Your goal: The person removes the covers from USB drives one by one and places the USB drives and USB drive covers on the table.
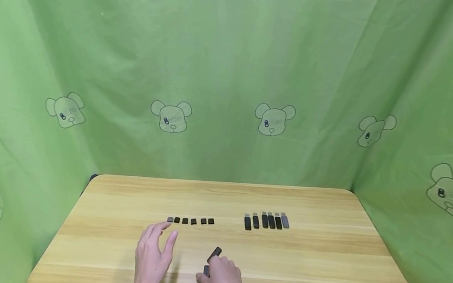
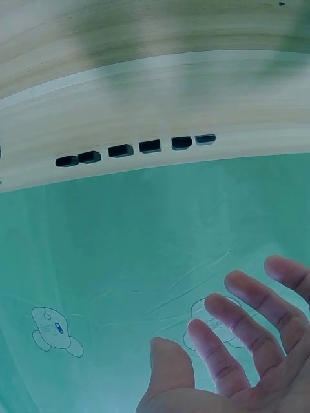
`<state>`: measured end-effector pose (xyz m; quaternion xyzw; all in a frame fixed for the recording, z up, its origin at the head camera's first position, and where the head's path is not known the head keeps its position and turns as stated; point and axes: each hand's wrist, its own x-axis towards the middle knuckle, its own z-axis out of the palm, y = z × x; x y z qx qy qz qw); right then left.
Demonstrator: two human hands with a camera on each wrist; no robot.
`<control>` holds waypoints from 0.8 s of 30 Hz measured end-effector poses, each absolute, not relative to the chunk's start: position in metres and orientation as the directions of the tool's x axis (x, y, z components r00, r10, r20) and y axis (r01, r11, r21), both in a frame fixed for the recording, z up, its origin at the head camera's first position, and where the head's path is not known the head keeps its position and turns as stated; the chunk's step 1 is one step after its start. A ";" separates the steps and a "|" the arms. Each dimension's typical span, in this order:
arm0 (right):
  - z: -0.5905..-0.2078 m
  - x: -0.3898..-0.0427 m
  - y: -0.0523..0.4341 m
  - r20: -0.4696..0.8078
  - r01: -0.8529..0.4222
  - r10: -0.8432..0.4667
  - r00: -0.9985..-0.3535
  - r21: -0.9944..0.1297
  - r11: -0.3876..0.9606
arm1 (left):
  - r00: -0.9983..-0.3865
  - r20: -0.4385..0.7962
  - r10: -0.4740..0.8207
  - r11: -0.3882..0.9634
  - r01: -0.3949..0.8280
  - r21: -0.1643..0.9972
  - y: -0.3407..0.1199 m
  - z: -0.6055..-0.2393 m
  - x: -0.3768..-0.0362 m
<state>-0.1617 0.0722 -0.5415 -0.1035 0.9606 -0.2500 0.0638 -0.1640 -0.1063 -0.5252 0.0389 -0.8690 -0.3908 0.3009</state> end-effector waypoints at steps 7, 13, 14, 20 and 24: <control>-0.547 -0.163 0.070 -0.077 -0.138 -0.194 -0.978 -0.456 0.879 | -0.823 0.479 -0.305 0.690 0.155 0.707 -0.106 -0.526 -0.163; -0.543 -0.166 0.072 -0.113 -0.125 -0.196 -0.974 -0.449 0.885 | -0.827 0.476 -0.299 0.689 0.158 0.707 -0.103 -0.525 -0.165; -0.542 -0.167 0.072 -0.126 -0.122 -0.197 -0.972 -0.449 0.885 | -0.829 0.472 -0.300 0.686 0.156 0.710 -0.102 -0.525 -0.165; -0.542 -0.165 0.075 -0.165 -0.094 -0.196 -0.967 -0.484 0.870 | -0.840 0.460 -0.289 0.681 0.158 0.715 -0.100 -0.528 -0.163; -0.536 -0.164 0.078 -0.157 -0.075 -0.185 -0.970 -0.532 0.843 | -0.836 0.474 -0.277 0.693 0.169 0.701 -0.098 -0.533 -0.163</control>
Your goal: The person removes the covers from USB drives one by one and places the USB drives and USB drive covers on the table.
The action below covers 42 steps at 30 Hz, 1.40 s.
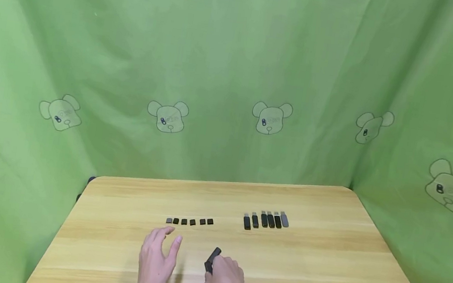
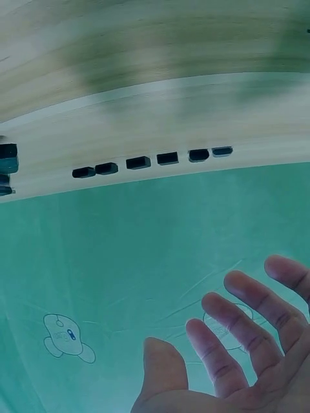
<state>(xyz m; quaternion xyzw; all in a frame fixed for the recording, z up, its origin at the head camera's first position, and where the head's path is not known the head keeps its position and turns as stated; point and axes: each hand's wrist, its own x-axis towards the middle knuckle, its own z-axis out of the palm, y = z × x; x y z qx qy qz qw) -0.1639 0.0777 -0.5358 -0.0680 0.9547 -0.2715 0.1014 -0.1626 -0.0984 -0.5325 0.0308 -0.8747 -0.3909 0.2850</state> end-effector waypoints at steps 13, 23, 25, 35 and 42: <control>-0.494 -0.177 0.092 -0.067 -0.099 -0.184 -0.981 -0.642 0.761 | -0.803 0.541 -0.251 0.694 0.240 0.679 -0.094 -0.525 -0.166; -0.470 -0.177 0.094 0.195 -0.240 -0.143 -0.970 -0.699 0.673 | -0.776 0.596 -0.205 0.703 0.307 0.642 -0.086 -0.520 -0.167; -0.466 -0.176 0.094 0.214 -0.245 -0.129 -0.968 -0.711 0.659 | -0.776 0.599 -0.198 0.700 0.316 0.641 -0.085 -0.519 -0.168; -0.453 -0.171 0.092 0.293 -0.280 -0.094 -0.951 -0.697 0.660 | -0.767 0.623 -0.154 0.643 0.401 0.653 -0.072 -0.501 -0.164; -0.450 -0.160 0.088 0.355 -0.347 -0.124 -0.927 -0.680 0.646 | -0.785 0.612 -0.094 0.551 0.471 0.689 -0.061 -0.486 -0.163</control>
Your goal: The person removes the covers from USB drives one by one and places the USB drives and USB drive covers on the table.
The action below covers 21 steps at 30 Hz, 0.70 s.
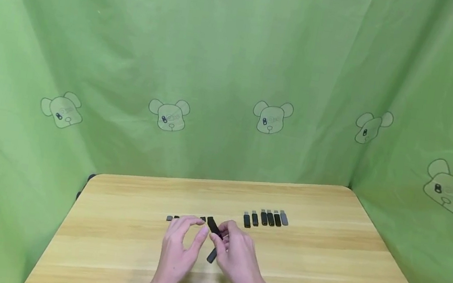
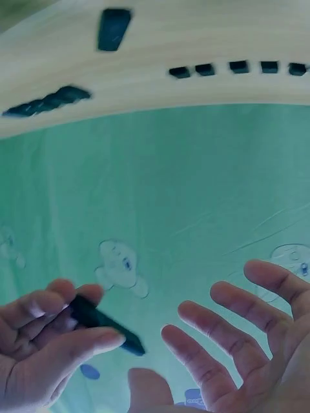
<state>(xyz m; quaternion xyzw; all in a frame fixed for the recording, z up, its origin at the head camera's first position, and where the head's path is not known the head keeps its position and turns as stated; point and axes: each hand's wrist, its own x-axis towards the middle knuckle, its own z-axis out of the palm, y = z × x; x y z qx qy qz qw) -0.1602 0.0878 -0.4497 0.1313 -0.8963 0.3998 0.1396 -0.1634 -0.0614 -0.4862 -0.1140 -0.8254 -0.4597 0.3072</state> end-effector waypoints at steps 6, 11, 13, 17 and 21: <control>-0.453 -0.154 0.083 0.412 -0.418 -0.157 -0.897 -0.680 0.602 | -0.791 0.607 -0.073 0.481 0.505 0.717 -0.059 -0.481 -0.166; -0.457 -0.151 0.083 0.442 -0.441 -0.136 -0.887 -0.721 0.535 | -0.783 0.619 -0.051 0.415 0.547 0.727 -0.060 -0.478 -0.164; -0.457 -0.150 0.084 0.451 -0.450 -0.129 -0.883 -0.738 0.502 | -0.780 0.624 -0.044 0.389 0.562 0.730 -0.060 -0.476 -0.163; -0.454 -0.152 0.089 0.437 -0.454 -0.142 -0.888 -0.787 0.417 | -0.816 0.576 -0.050 0.327 0.532 0.781 -0.063 -0.472 -0.160; -0.446 -0.152 0.094 0.299 -0.331 -0.145 -0.943 -0.886 0.326 | -0.864 0.501 -0.056 0.282 0.467 0.838 -0.065 -0.470 -0.156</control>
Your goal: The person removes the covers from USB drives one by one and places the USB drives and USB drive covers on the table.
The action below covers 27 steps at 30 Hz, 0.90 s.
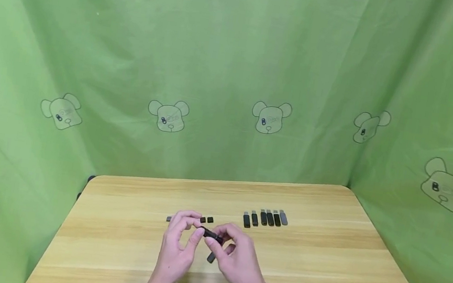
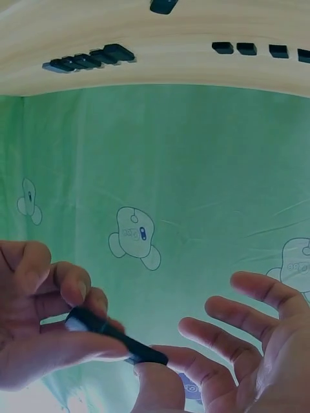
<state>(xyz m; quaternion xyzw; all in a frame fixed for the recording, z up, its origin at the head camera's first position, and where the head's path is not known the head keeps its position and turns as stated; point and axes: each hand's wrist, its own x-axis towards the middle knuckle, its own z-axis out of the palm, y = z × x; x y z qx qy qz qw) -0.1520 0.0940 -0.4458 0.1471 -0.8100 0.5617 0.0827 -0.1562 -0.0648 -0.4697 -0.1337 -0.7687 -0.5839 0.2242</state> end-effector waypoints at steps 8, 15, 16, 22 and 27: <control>-0.439 -0.153 0.099 0.175 -0.197 -0.115 -0.978 -0.957 0.212 | -0.879 0.476 -0.020 0.305 0.448 0.841 -0.061 -0.470 -0.152; -0.444 -0.151 0.099 0.258 -0.276 -0.124 -0.958 -0.948 0.159 | -0.843 0.532 0.078 0.333 0.525 0.783 -0.056 -0.477 -0.146; -0.444 -0.150 0.099 0.271 -0.288 -0.122 -0.955 -0.945 0.156 | -0.837 0.540 0.084 0.340 0.534 0.774 -0.056 -0.477 -0.145; -0.447 -0.151 0.098 0.292 -0.307 -0.129 -0.948 -0.945 0.113 | -0.846 0.530 0.060 0.379 0.510 0.772 -0.054 -0.478 -0.145; -0.446 -0.152 0.099 0.279 -0.293 -0.143 -0.949 -0.953 0.083 | -0.863 0.502 0.051 0.383 0.481 0.789 -0.055 -0.477 -0.146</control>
